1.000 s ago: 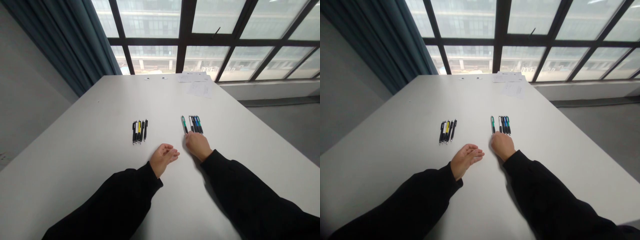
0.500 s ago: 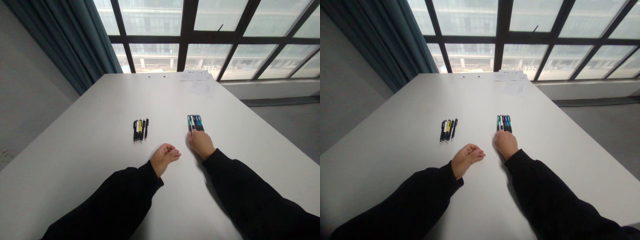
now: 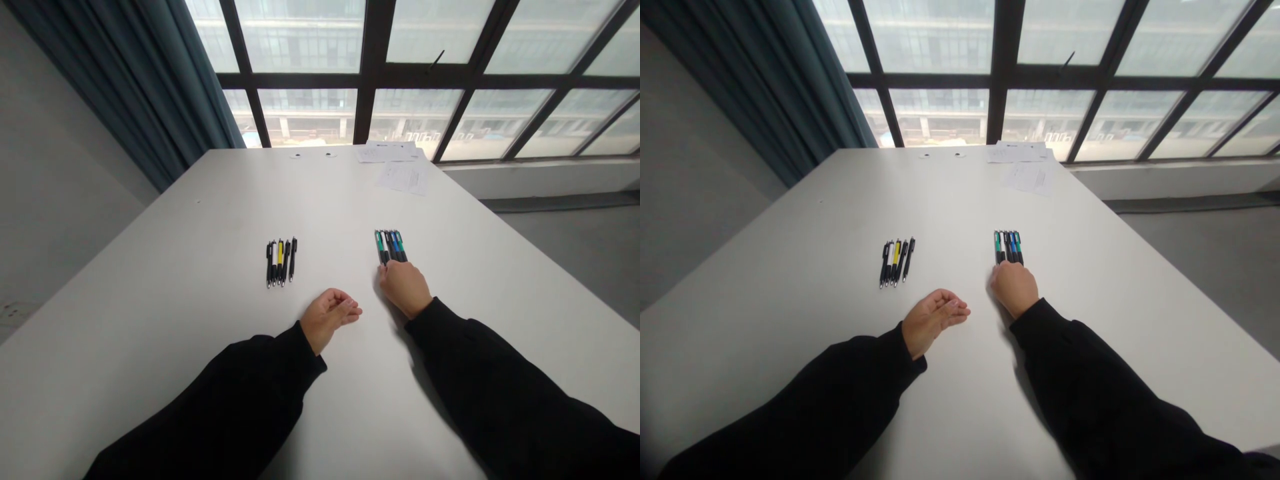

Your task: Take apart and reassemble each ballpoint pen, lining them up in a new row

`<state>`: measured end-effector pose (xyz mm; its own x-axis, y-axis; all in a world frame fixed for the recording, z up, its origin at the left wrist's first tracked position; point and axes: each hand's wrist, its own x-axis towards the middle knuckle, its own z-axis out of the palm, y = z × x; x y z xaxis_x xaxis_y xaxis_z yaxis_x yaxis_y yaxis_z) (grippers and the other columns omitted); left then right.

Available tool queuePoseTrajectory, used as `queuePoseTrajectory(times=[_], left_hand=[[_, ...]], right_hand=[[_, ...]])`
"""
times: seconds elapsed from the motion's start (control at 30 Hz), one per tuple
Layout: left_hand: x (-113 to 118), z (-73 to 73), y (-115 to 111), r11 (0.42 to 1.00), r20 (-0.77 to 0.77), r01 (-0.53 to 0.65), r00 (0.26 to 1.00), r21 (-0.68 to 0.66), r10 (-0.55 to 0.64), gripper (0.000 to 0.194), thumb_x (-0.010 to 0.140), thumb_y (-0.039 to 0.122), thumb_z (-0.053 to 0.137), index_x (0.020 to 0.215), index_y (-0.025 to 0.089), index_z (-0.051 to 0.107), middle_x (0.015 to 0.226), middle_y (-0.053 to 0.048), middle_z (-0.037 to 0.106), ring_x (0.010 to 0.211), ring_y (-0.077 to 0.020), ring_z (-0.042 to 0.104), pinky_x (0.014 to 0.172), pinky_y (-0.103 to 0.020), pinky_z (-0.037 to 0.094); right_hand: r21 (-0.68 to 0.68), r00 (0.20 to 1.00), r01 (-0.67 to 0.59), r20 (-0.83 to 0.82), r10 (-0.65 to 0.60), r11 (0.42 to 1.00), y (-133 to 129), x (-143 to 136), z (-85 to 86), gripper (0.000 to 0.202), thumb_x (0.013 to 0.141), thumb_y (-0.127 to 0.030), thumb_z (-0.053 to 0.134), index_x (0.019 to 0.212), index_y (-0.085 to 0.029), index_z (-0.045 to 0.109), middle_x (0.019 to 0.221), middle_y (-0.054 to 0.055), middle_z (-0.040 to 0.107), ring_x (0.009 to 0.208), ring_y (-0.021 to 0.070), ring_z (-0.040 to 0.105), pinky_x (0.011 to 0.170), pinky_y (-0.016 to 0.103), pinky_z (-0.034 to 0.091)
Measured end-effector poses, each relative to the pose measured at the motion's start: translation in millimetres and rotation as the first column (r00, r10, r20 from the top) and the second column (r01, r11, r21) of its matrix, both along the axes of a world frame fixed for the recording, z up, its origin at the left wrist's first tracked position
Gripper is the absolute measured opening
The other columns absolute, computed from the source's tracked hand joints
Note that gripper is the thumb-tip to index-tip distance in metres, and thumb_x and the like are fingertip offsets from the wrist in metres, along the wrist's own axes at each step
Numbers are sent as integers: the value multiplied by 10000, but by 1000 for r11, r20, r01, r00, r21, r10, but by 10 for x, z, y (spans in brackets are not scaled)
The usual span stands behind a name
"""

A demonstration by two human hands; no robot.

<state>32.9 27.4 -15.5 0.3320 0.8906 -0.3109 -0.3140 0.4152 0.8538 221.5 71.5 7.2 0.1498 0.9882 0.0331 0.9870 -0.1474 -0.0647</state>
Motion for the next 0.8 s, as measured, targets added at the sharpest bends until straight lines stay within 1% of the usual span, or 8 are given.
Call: queuePoseTrajectory(times=[0.17, 0.3, 0.37, 0.43, 0.5, 0.6, 0.7, 0.8], left_hand=[[11, 19, -9, 1000, 0, 8, 1000, 3, -8, 425, 658, 431, 822, 816, 125, 574, 832, -63, 674, 817, -173, 684, 840, -350, 536], [-4, 26, -9, 998, -31, 51, 998, 38, -50, 416, 658, 425, 817, 803, 129, 562, 801, -58, 667, 791, -169, 676, 783, -331, 542], [-70, 10, 45, 989, -128, 93, 989, 111, -79, 381, 684, 417, 789, 803, 143, 553, 724, -29, 640, 696, -159, 658, 672, -303, 538], [-202, -13, 153, 959, -328, 125, 944, 256, -35, 298, 740, 391, 728, 807, 162, 549, 642, 5, 591, 566, -136, 598, 551, -266, 485], [-385, -25, 297, 863, -592, 163, 785, 478, 180, 173, 785, 317, 665, 790, 173, 570, 630, 11, 566, 534, -116, 539, 556, -256, 445], [-661, -3, 490, 688, -747, 312, 399, 656, 532, 66, 803, 236, 608, 829, 178, 592, 684, -14, 569, 685, -165, 567, 695, -290, 447], [-805, 49, 573, 729, -799, 355, 101, 586, 593, 182, 841, 287, 569, 975, 172, 610, 827, -63, 632, 763, -209, 595, 666, -305, 428], [-815, 86, 573, 789, -836, 362, -46, 497, 547, 274, 861, 341, 549, 1065, 168, 607, 985, -104, 660, 831, -247, 626, 648, -322, 419]], right_hand=[[-13, 1000, 6, 20, -5, 1000, -26, -6, 17, 432, 965, -342, 369, 898, -81, 707, 798, 203, 710, 767, 284, 709, 687, 314, 485], [-35, 993, -98, 62, 100, 995, -90, -18, 33, 481, 973, -366, 341, 849, -109, 727, 792, 178, 722, 749, 263, 701, 663, 298, 460], [-57, 975, -203, 82, 208, 977, -135, -19, 31, 508, 972, -393, 334, 808, -127, 733, 774, 161, 727, 728, 252, 693, 644, 294, 438], [-70, 946, -304, 91, 310, 950, -176, -14, 20, 531, 968, -424, 334, 766, -139, 732, 742, 147, 724, 696, 239, 682, 619, 289, 410], [-66, 924, -365, 99, 371, 928, -204, -6, 7, 548, 967, -444, 328, 733, -149, 727, 709, 134, 718, 662, 229, 670, 588, 289, 374], [-48, 911, -396, 106, 399, 917, -219, 3, 3, 550, 965, -452, 329, 708, -157, 716, 683, 120, 712, 627, 214, 653, 552, 291, 317], [-38, 908, -404, 108, 406, 914, -220, 4, 20, 536, 961, -450, 340, 702, -162, 711, 670, 109, 709, 609, 203, 643, 534, 298, 272], [-32, 908, -404, 105, 405, 914, -223, 4, 32, 529, 960, -445, 343, 699, -164, 708, 667, 105, 706, 603, 199, 638, 528, 308, 248]])
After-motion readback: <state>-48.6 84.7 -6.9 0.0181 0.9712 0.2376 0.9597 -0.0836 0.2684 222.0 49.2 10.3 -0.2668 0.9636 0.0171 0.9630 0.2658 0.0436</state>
